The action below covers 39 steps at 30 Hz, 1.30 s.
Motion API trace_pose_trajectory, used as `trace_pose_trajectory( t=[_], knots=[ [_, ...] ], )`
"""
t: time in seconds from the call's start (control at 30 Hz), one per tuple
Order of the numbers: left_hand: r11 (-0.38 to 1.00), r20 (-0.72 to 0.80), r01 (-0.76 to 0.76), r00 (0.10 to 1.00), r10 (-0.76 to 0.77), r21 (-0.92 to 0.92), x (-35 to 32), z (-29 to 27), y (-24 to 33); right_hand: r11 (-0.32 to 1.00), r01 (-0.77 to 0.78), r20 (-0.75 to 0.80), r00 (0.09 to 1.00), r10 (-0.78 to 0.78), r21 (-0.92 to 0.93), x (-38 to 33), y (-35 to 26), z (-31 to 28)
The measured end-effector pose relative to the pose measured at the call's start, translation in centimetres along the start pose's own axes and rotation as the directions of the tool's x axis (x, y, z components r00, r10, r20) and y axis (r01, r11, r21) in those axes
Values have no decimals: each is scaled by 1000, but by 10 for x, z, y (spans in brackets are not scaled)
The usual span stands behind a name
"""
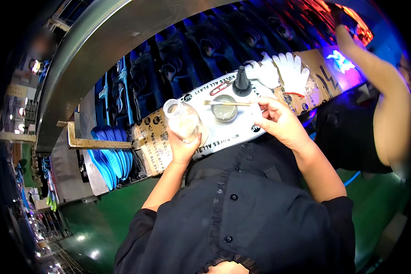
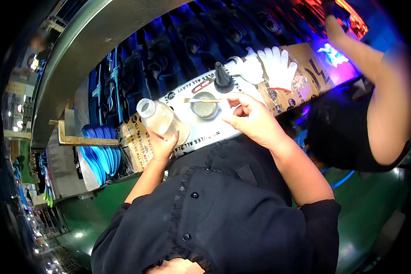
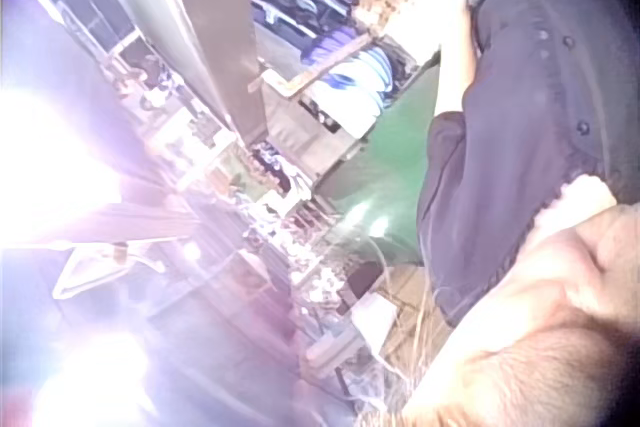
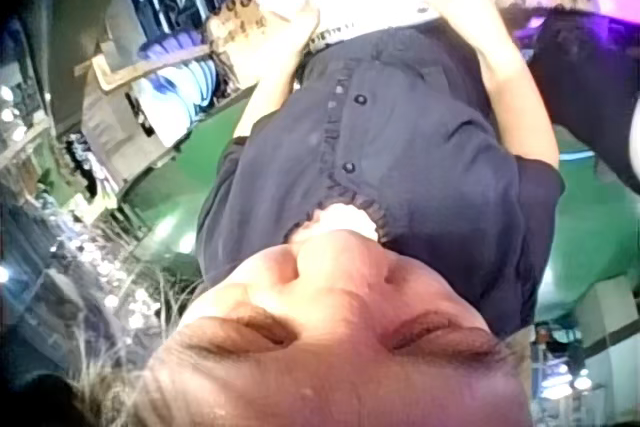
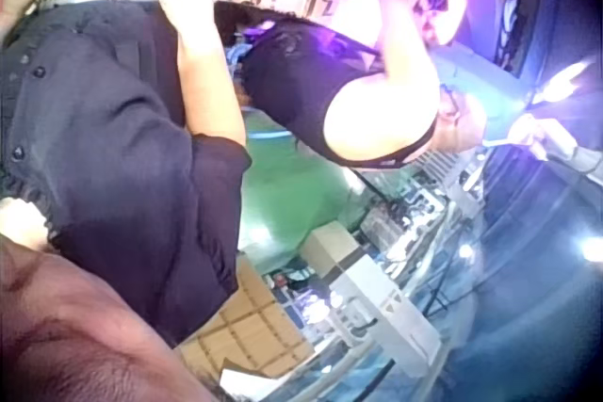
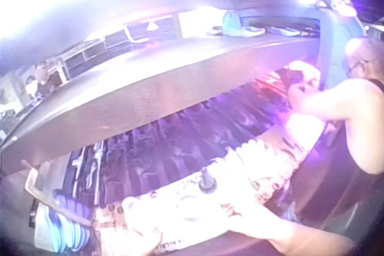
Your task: The person applies adhesive to the inner edges and surfaces of blue shoe soles using a brush dipped in a container of liquid, then places the soles onto a conveyor belt.
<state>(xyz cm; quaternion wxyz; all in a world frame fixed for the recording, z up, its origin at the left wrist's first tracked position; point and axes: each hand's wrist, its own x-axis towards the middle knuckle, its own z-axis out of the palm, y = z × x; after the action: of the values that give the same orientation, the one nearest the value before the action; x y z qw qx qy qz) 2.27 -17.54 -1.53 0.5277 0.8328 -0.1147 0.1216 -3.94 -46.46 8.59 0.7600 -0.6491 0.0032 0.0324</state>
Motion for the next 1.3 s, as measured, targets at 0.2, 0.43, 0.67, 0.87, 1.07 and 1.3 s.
trace_pose_trajectory(
  t=[0.2, 0.43, 0.67, 0.87, 1.07, 1.3],
  knots=[
    [998, 106, -60, 993, 56, 36, 1, -11, 1, 825, 338, 265, 934, -238, -453, 48, -55, 63],
    [991, 169, -118, 980, 107, 55, 7, -20, -1, 400, 707, 645, 703, -301, -584, 99, -74, 113],
    [990, 168, -143, 976, 140, 6, 9, -31, 7, 158, 793, 796, 603, -64, -588, 111, -98, 135],
    [989, 187, -146, 971, 145, -12, 8, -33, 1, 354, 760, 810, 586, -12, -545, 124, -92, 135],
    [993, 206, -118, 972, 117, -5, 9, -34, 4, 333, 725, 789, 604, 114, -603, 119, -106, 146],
    [995, 246, -100, 964, 96, 6, 11, -35, -6, 207, 822, 847, 526, 83, -531, 110, -102, 155]
  ],
)
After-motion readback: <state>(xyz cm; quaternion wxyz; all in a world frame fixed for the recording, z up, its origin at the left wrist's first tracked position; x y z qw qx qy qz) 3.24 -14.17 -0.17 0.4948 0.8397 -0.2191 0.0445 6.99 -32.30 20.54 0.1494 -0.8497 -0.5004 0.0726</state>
